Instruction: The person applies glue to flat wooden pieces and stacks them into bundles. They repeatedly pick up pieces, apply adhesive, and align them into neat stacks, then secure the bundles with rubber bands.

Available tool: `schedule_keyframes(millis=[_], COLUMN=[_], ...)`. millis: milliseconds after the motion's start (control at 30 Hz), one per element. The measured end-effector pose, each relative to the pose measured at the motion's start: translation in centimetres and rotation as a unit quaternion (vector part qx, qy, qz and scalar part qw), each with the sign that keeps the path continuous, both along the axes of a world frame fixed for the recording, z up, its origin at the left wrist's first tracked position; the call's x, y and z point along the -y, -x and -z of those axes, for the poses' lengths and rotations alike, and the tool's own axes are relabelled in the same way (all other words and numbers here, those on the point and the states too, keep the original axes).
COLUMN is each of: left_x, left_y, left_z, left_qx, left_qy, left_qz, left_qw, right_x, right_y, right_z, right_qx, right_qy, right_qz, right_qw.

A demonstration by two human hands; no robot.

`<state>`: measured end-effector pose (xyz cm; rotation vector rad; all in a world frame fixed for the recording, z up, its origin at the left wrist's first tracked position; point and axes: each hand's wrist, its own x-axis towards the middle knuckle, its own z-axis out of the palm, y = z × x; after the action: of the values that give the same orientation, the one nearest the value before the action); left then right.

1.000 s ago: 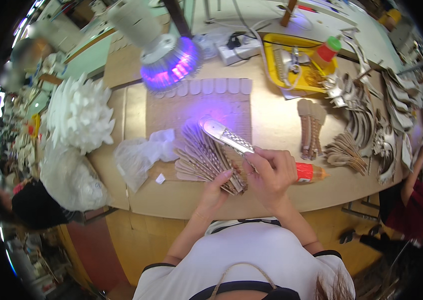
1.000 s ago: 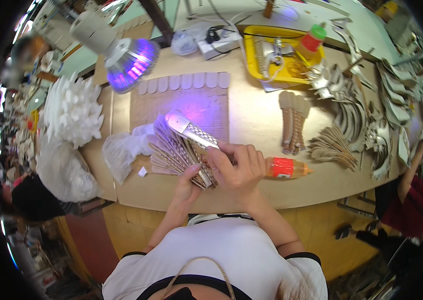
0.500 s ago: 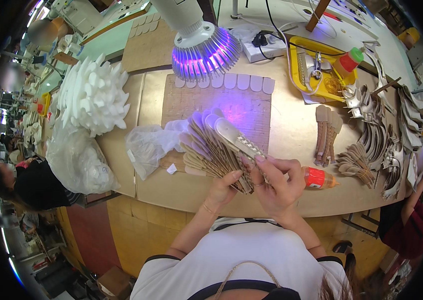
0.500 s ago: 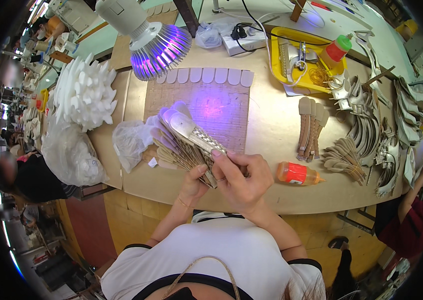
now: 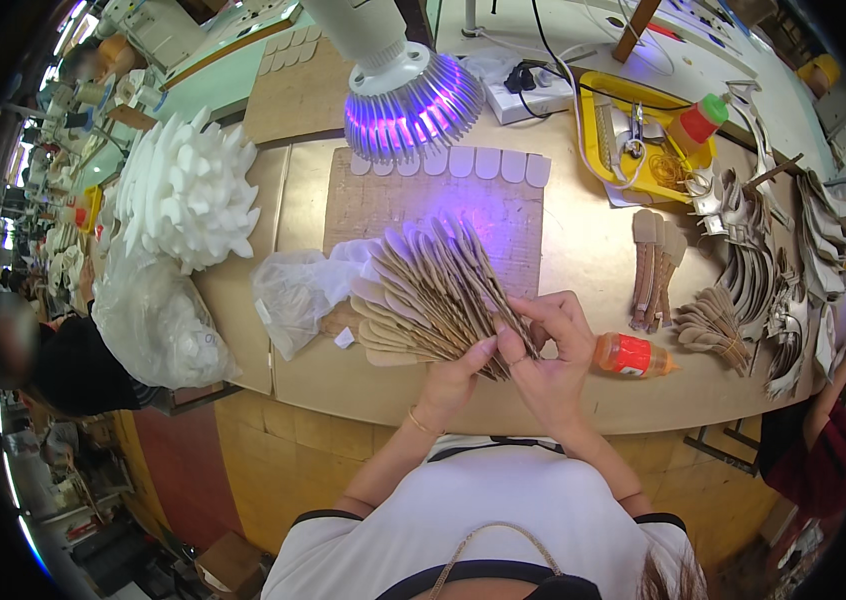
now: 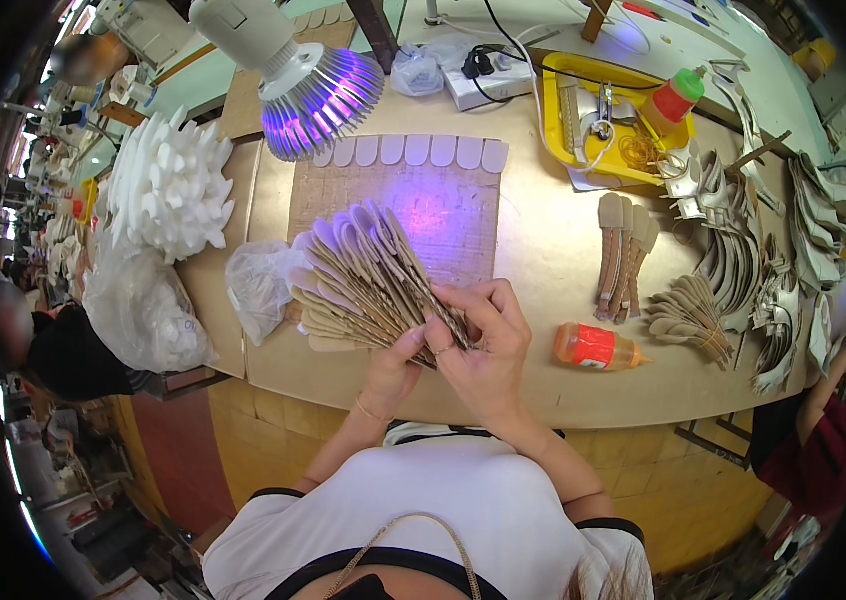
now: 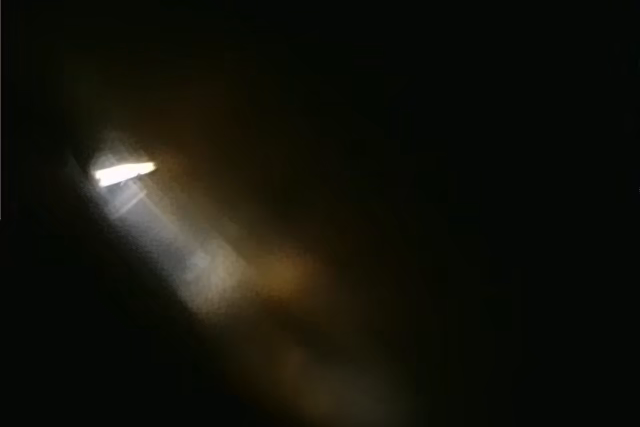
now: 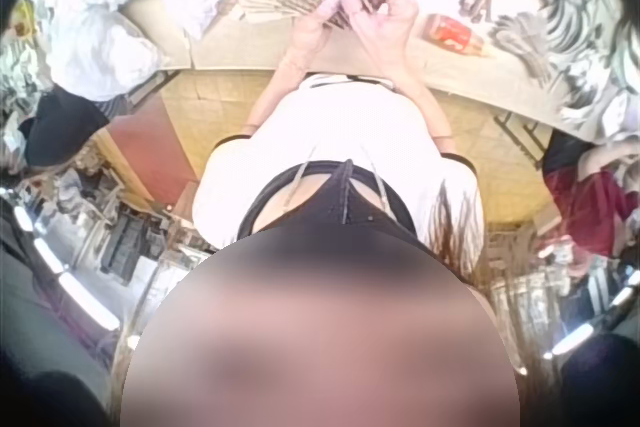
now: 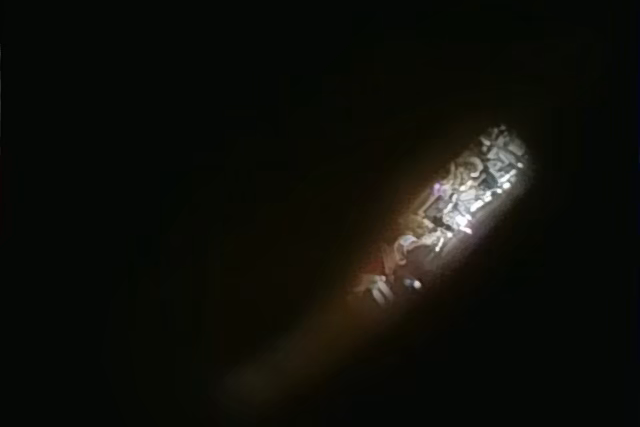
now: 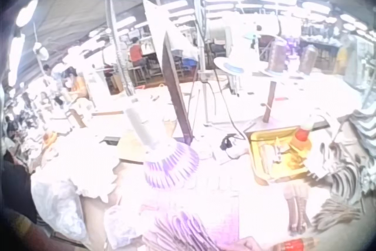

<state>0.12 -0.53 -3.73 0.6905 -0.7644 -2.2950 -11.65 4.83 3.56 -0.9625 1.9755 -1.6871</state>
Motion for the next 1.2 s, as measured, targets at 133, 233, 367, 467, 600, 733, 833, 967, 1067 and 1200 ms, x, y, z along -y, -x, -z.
schedule_keyframes(millis=[133,233,367,467,600,733,833,967,1067,1200], left_x=[-0.2,0.1,-0.4,-1.2,-1.8,-1.7,-1.3,-0.7,0.7,1.4], left_y=[-0.3,-0.7,-0.9,-1.0,-1.0,-0.8,-0.4,0.5,0.3,-0.5], left_z=[0.4,0.4,-0.8,-1.8,-2.3,-2.4,-2.8,-3.2,-2.6,-1.4], left_qx=[0.028,0.060,-0.018,-0.054,-0.064,-0.011,0.029,0.058,0.000,-0.006], left_qy=[0.038,-0.007,-0.046,-0.140,-0.155,-0.138,-0.190,-0.117,-0.110,-0.093], left_qz=[-0.005,0.059,0.088,0.079,0.082,0.110,0.123,0.028,0.079,0.084], left_qw=[0.999,0.996,0.995,0.986,0.982,0.984,0.974,0.991,0.991,0.992], right_x=[-0.2,-0.2,-0.4,-0.9,-1.0,-1.1,-0.9,-0.6,-2.3,-6.3], right_y=[0.2,0.2,0.0,-0.1,-0.1,0.0,0.0,1.6,5.5,13.0], right_z=[0.1,0.2,0.2,-0.3,-1.2,-1.4,-0.8,0.8,2.2,3.8], right_qx=[-0.001,-0.003,-0.070,-0.122,-0.290,-0.316,-0.272,-0.075,0.017,-0.152], right_qy=[0.046,0.047,0.075,0.046,-0.006,-0.014,-0.001,0.032,-0.021,-0.307], right_qz=[-0.045,-0.064,-0.065,-0.084,-0.041,-0.038,-0.057,-0.039,0.057,0.222], right_qw=[0.998,0.997,0.993,0.988,0.956,0.948,0.961,0.996,0.998,0.913])
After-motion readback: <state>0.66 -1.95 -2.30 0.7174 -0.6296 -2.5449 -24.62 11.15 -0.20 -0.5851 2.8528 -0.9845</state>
